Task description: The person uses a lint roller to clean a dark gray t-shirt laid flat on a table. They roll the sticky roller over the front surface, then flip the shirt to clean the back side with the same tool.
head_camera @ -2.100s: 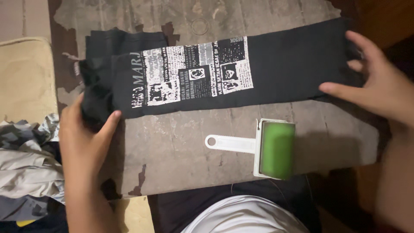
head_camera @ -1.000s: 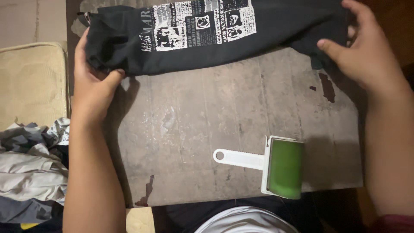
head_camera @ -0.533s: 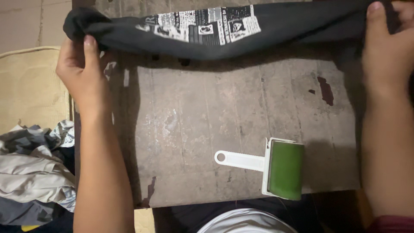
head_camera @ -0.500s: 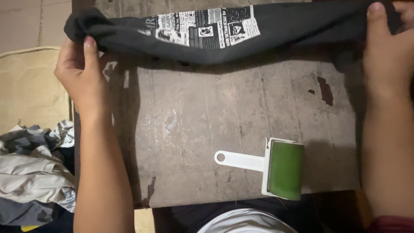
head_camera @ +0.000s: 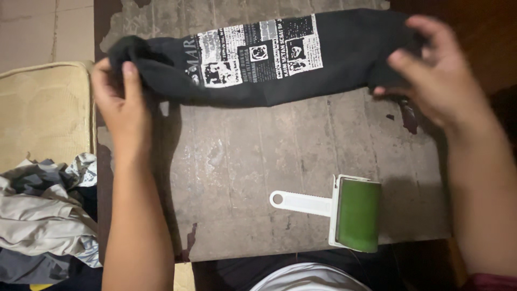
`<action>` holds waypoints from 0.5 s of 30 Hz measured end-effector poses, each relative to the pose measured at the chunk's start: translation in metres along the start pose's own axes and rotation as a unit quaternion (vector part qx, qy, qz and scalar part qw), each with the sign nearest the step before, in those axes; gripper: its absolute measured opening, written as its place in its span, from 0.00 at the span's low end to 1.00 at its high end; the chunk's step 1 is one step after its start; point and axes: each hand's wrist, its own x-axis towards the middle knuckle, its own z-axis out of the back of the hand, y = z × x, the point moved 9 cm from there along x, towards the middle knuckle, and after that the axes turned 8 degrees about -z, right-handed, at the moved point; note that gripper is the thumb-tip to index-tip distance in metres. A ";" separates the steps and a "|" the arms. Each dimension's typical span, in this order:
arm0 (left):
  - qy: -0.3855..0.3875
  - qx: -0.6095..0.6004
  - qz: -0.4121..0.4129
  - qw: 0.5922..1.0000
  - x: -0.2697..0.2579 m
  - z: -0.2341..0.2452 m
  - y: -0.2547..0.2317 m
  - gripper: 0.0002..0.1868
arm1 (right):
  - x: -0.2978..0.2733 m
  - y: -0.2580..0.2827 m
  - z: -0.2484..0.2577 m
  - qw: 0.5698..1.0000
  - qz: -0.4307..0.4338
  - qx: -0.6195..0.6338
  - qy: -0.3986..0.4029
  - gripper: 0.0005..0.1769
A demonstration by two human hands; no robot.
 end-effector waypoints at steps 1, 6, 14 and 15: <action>0.023 0.033 -0.001 0.999 -0.002 -0.004 -0.002 0.12 | 0.002 -0.008 -0.008 0.997 -0.042 -0.059 -0.004 0.38; 0.095 0.132 -0.011 0.987 -0.007 -0.025 -0.011 0.19 | -0.005 -0.006 -0.036 0.968 0.016 -0.250 0.012 0.38; -0.088 -0.027 -0.053 0.994 0.025 0.015 -0.012 0.15 | 0.010 0.001 0.045 0.976 0.141 0.090 -0.138 0.13; -0.082 -0.078 -0.054 0.992 0.027 0.015 -0.010 0.14 | 0.007 -0.001 0.058 0.968 0.152 0.130 -0.148 0.12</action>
